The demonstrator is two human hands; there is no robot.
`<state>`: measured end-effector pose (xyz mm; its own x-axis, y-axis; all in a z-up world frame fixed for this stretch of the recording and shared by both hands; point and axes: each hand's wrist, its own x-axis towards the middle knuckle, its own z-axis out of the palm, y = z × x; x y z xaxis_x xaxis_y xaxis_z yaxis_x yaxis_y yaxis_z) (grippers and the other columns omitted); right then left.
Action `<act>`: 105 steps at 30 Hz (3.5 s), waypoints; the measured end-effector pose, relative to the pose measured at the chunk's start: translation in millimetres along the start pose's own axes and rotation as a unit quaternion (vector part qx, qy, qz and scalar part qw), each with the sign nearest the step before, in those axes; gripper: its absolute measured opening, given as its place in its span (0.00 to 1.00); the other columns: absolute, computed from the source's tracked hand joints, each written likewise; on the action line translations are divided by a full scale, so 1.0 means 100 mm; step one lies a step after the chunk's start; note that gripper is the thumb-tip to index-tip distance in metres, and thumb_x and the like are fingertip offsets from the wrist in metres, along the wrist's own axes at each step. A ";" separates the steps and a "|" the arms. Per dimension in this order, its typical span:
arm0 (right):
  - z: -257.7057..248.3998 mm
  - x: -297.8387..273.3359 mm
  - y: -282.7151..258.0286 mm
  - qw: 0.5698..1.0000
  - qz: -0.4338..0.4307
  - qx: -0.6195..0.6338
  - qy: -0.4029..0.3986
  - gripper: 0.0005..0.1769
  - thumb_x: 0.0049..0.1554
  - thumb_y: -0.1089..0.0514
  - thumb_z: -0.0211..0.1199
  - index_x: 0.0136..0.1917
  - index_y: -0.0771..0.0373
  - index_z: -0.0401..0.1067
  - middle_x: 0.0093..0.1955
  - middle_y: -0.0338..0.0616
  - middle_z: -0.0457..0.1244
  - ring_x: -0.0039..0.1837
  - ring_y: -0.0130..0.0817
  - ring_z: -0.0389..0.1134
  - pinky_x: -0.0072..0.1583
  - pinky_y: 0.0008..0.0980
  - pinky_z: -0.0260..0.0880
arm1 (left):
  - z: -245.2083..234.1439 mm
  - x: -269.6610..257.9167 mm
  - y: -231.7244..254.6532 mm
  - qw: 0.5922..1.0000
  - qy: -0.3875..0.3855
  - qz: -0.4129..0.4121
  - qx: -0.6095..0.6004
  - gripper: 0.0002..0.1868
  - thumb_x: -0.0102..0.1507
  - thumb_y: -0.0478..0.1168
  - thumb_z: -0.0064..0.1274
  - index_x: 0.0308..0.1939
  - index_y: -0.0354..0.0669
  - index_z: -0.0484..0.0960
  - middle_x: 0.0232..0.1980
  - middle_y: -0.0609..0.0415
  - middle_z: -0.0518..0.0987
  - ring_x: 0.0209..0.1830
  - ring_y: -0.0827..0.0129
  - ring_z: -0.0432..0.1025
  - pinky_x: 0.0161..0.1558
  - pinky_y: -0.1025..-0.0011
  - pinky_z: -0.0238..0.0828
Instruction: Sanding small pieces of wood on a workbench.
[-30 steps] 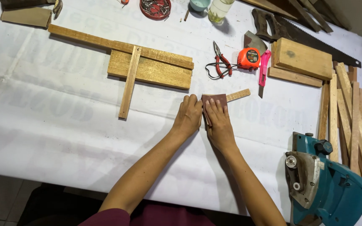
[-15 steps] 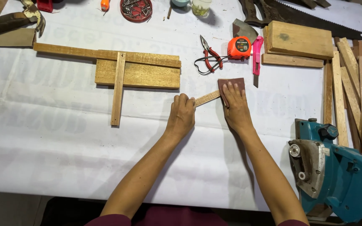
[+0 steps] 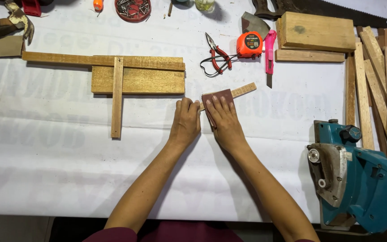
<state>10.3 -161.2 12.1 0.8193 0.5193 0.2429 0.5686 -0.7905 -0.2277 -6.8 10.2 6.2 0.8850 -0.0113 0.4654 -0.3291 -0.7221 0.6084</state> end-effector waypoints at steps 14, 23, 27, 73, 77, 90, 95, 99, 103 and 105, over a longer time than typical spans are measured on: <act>-0.23 0.03 0.46 0.996 0.074 -0.039 0.030 0.38 0.58 0.67 0.57 0.80 0.58 0.56 0.81 0.56 0.51 0.82 0.58 0.47 0.79 0.57 0.43 | 0.02 0.05 -0.01 1.000 -0.003 -0.016 -0.006 0.10 0.67 0.29 0.50 0.51 0.26 0.78 0.46 0.44 0.69 0.44 0.58 0.65 0.46 0.64 0.71; -0.01 -0.04 0.10 0.999 0.052 0.001 0.003 0.35 0.60 0.64 0.59 0.79 0.55 0.58 0.80 0.53 0.53 0.82 0.55 0.49 0.79 0.56 0.43 | -0.01 0.07 0.00 1.000 0.010 -0.010 -0.017 0.10 0.67 0.26 0.49 0.51 0.26 0.78 0.46 0.43 0.69 0.45 0.56 0.67 0.48 0.61 0.71; -0.20 -0.03 0.63 0.994 0.104 -0.024 -0.013 0.40 0.55 0.70 0.59 0.79 0.56 0.60 0.81 0.54 0.52 0.82 0.56 0.48 0.78 0.56 0.44 | 0.02 0.06 -0.02 1.000 -0.012 -0.021 -0.007 0.10 0.68 0.29 0.49 0.52 0.25 0.77 0.46 0.44 0.69 0.45 0.58 0.67 0.46 0.64 0.73; 0.01 -0.08 0.29 0.999 0.044 -0.019 0.002 0.34 0.59 0.64 0.57 0.79 0.61 0.59 0.80 0.56 0.53 0.82 0.58 0.48 0.78 0.56 0.42 | -0.07 0.08 0.04 0.999 0.021 -0.016 -0.032 0.09 0.68 0.30 0.49 0.50 0.28 0.79 0.48 0.43 0.70 0.47 0.55 0.68 0.49 0.59 0.72; -0.20 -0.08 0.74 0.994 0.103 -0.027 0.009 0.35 0.59 0.67 0.57 0.79 0.61 0.58 0.81 0.56 0.52 0.82 0.59 0.47 0.78 0.56 0.43 | -0.02 0.07 -0.01 0.999 -0.004 -0.030 -0.030 0.08 0.69 0.30 0.50 0.51 0.28 0.78 0.48 0.43 0.69 0.46 0.58 0.68 0.47 0.63 0.73; -0.19 -0.07 -0.09 0.995 0.018 -0.009 0.099 0.37 0.59 0.68 0.58 0.80 0.63 0.56 0.81 0.57 0.52 0.83 0.54 0.47 0.81 0.53 0.43 | 0.09 0.19 0.00 0.998 0.019 0.032 -0.044 0.06 0.68 0.30 0.53 0.36 0.33 0.74 0.37 0.45 0.74 0.33 0.56 0.74 0.38 0.62 0.76; 0.03 -0.11 0.01 0.996 0.018 -0.013 0.087 0.33 0.61 0.67 0.58 0.78 0.63 0.58 0.80 0.55 0.53 0.83 0.51 0.49 0.80 0.53 0.45 | 0.10 0.19 -0.05 0.998 -0.003 0.032 -0.058 0.06 0.66 0.29 0.52 0.35 0.32 0.73 0.37 0.44 0.74 0.33 0.57 0.74 0.37 0.63 0.77; -0.09 -0.20 0.37 0.995 0.058 -0.023 0.079 0.33 0.61 0.67 0.57 0.79 0.62 0.58 0.80 0.56 0.54 0.82 0.53 0.49 0.79 0.54 0.46 | 0.10 0.17 -0.05 0.998 0.002 0.034 -0.053 0.07 0.68 0.29 0.51 0.35 0.33 0.73 0.37 0.45 0.74 0.33 0.58 0.74 0.36 0.63 0.77; -0.30 -0.28 0.78 0.992 0.083 -0.046 0.083 0.35 0.61 0.69 0.57 0.80 0.62 0.58 0.81 0.56 0.54 0.83 0.54 0.49 0.79 0.54 0.45 | 0.11 0.20 -0.04 0.998 -0.021 0.015 -0.055 0.09 0.70 0.30 0.50 0.34 0.34 0.73 0.36 0.46 0.74 0.31 0.61 0.74 0.36 0.66 0.78; -0.39 -0.28 0.85 0.986 0.137 -0.087 0.036 0.42 0.52 0.72 0.56 0.80 0.62 0.57 0.81 0.56 0.52 0.83 0.54 0.48 0.79 0.53 0.45 | 0.11 0.20 -0.05 0.998 -0.016 0.015 -0.054 0.08 0.69 0.31 0.49 0.34 0.34 0.73 0.36 0.47 0.73 0.32 0.61 0.74 0.36 0.66 0.78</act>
<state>32.9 -255.0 22.8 0.9294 0.2590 0.2631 0.3001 -0.9450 -0.1301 15.9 5.6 5.4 0.8835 -0.0560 0.4650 -0.3885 -0.6420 0.6610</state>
